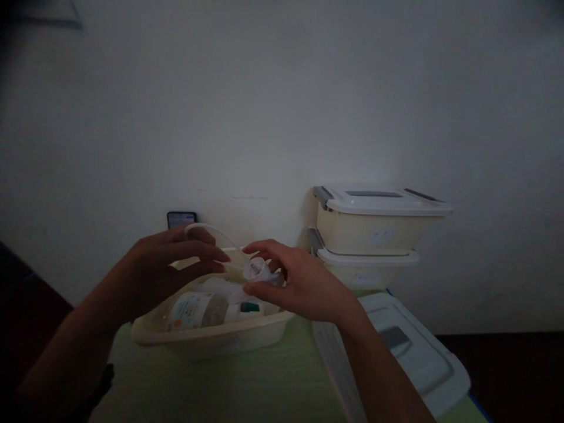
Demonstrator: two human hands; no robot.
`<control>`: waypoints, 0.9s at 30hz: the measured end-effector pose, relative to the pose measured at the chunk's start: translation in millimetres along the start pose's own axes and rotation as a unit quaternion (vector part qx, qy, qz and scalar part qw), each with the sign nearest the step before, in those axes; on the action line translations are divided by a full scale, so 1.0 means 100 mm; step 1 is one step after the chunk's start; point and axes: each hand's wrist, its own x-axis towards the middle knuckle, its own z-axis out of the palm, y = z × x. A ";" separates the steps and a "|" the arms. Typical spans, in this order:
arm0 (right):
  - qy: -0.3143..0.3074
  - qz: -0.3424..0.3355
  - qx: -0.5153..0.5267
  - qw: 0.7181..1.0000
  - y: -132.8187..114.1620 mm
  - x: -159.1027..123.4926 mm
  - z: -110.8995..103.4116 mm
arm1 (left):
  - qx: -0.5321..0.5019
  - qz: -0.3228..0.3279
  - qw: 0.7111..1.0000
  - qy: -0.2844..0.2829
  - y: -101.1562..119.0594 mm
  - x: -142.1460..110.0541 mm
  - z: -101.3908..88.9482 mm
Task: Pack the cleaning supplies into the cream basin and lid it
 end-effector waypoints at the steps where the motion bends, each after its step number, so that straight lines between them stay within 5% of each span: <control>1: -0.010 0.006 0.000 1.000 0.01 0.01 0.00 | -0.021 -0.010 1.000 -0.006 0.00 0.01 -0.01; 8: -0.047 0.021 0.039 0.998 0.04 0.05 0.06 | -0.159 -0.068 0.985 -0.016 -0.07 0.00 0.01; 17: -0.051 0.041 0.090 0.994 0.07 0.07 0.09 | -0.356 -0.151 0.922 0.014 -0.19 -0.02 0.15; 27: -0.031 0.060 0.117 0.991 0.11 0.10 0.14 | -0.411 -0.294 0.863 0.009 -0.12 0.05 0.16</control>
